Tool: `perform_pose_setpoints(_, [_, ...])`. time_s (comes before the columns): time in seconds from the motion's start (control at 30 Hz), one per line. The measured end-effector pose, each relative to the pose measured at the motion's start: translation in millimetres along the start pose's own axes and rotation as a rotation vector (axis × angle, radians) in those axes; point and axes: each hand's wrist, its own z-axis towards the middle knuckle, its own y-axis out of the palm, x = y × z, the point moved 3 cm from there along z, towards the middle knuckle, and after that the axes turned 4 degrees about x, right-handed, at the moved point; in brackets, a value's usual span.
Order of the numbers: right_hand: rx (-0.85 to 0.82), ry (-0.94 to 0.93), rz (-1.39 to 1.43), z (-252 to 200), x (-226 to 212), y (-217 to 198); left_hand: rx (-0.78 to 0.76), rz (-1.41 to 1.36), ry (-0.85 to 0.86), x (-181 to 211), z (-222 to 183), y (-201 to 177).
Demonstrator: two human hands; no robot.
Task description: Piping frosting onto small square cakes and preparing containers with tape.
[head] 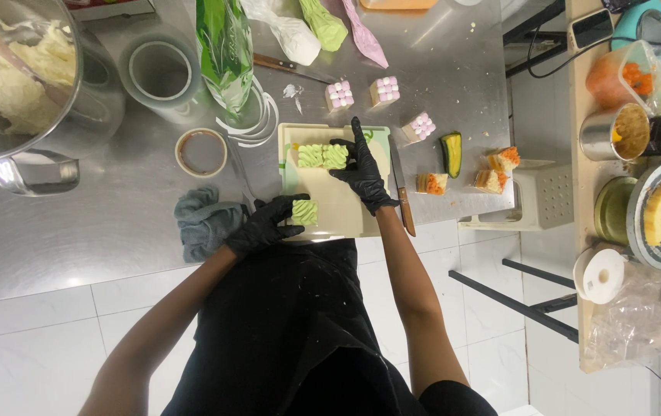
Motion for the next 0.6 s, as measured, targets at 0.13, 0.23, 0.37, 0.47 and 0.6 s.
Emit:
perform_pose_setpoints(0.13, [0.016, 0.042, 0.011, -3.7, 4.3, -0.4, 0.016, 0.138, -0.048, 4.5, -2.2, -0.5])
perform_pose_setpoints(0.23, [0.034, 0.031, 0.030, -7.5, 5.0, -2.4, 0.022, 0.098, -0.016, 7.2, -5.6, 0.2])
perform_pose_setpoints(0.37, [0.053, 0.030, 0.048, -10.5, 8.3, -6.6, 0.027, 0.045, 0.023, 7.5, -5.4, 1.0])
perform_pose_setpoints(0.47, [0.058, 0.051, 0.039, -10.5, 12.2, -10.2, 0.013, 0.050, 0.060, 6.9, -4.2, 0.9])
perform_pose_setpoints(0.6, [0.036, 0.073, 0.040, -9.2, 12.8, -14.1, 0.016, 0.137, 0.049, 15.9, -5.3, 1.0])
